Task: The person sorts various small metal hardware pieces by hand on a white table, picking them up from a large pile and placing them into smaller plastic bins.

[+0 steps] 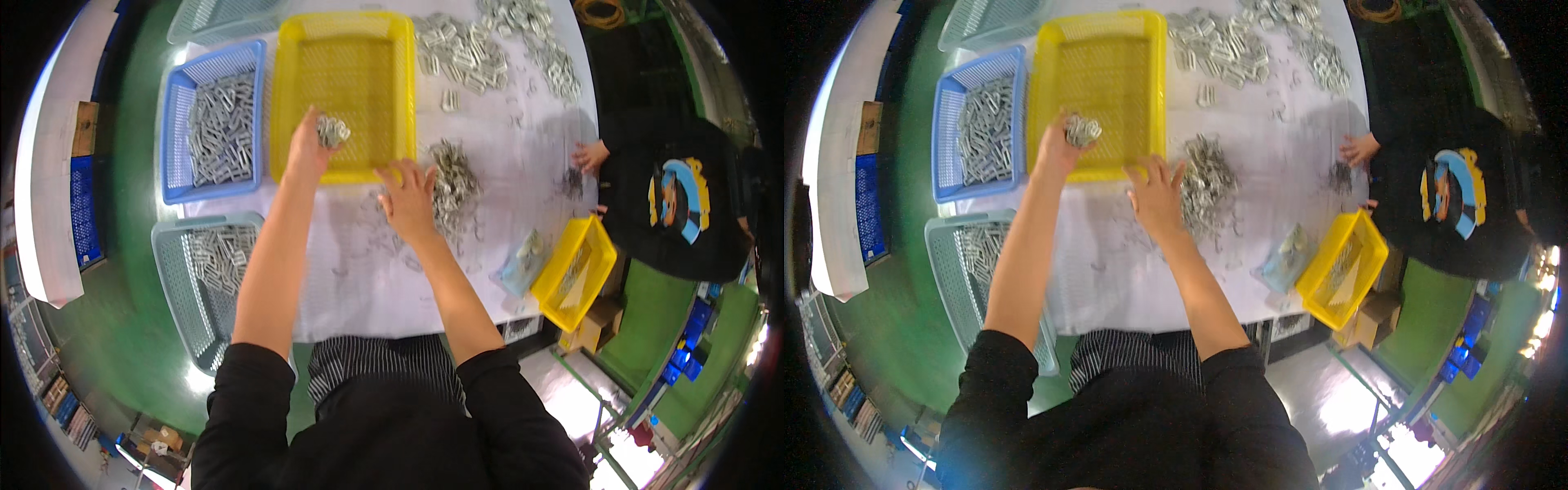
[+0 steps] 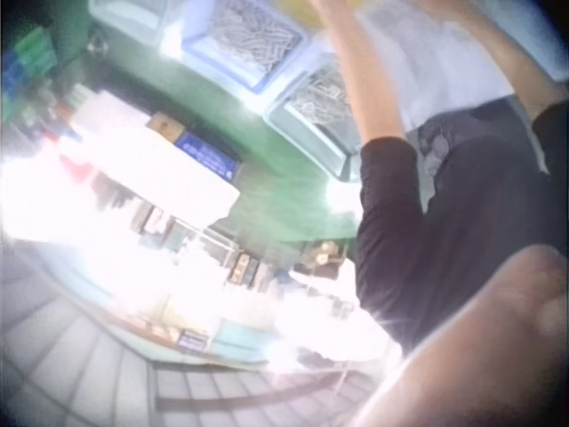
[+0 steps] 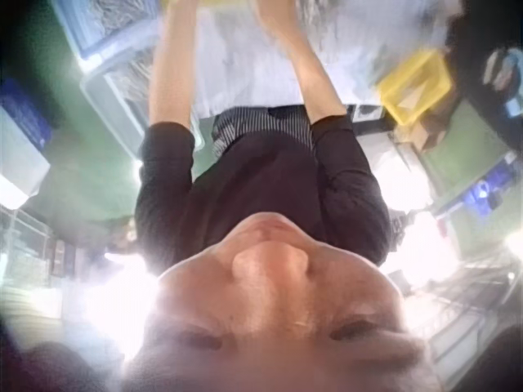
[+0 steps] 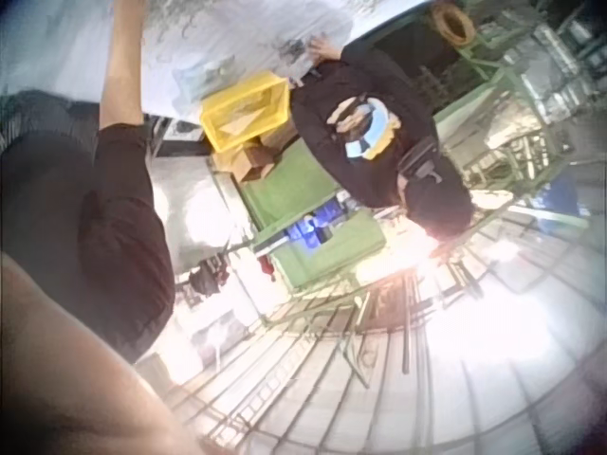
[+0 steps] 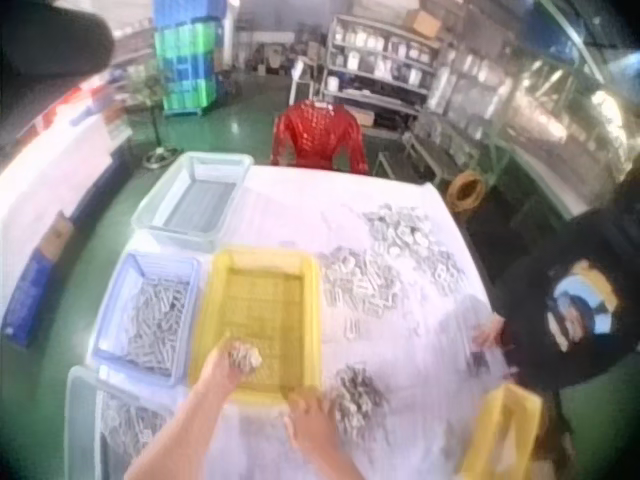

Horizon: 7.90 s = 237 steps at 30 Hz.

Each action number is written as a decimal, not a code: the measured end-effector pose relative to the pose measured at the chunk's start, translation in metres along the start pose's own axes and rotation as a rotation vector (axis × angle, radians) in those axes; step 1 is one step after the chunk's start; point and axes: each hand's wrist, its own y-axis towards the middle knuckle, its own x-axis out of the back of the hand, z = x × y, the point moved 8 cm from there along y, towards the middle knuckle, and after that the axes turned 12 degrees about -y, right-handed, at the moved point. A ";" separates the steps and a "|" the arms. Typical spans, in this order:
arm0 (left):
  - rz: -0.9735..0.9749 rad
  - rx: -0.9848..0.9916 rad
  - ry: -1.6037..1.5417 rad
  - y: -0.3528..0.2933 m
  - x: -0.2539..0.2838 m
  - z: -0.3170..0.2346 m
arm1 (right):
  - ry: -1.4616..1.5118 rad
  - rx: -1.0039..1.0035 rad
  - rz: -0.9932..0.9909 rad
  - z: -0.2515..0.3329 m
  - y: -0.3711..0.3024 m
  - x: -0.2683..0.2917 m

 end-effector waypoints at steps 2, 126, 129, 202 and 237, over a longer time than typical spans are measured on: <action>-0.064 -0.089 0.212 -0.032 -0.008 -0.002 | 0.122 -0.129 -0.105 -0.032 -0.034 0.021; 0.447 -0.199 1.119 -0.161 0.043 0.223 | 0.331 -0.211 0.293 -0.150 -0.199 -0.051; 0.577 -0.010 0.745 -0.175 0.039 0.223 | 0.264 -0.268 0.372 -0.158 -0.203 -0.053; 0.270 0.055 0.610 -0.188 0.132 0.182 | 0.320 -0.383 0.368 -0.072 -0.163 -0.079; 0.165 -0.723 1.497 -0.146 0.050 0.186 | 0.197 -0.419 0.272 -0.097 -0.126 -0.066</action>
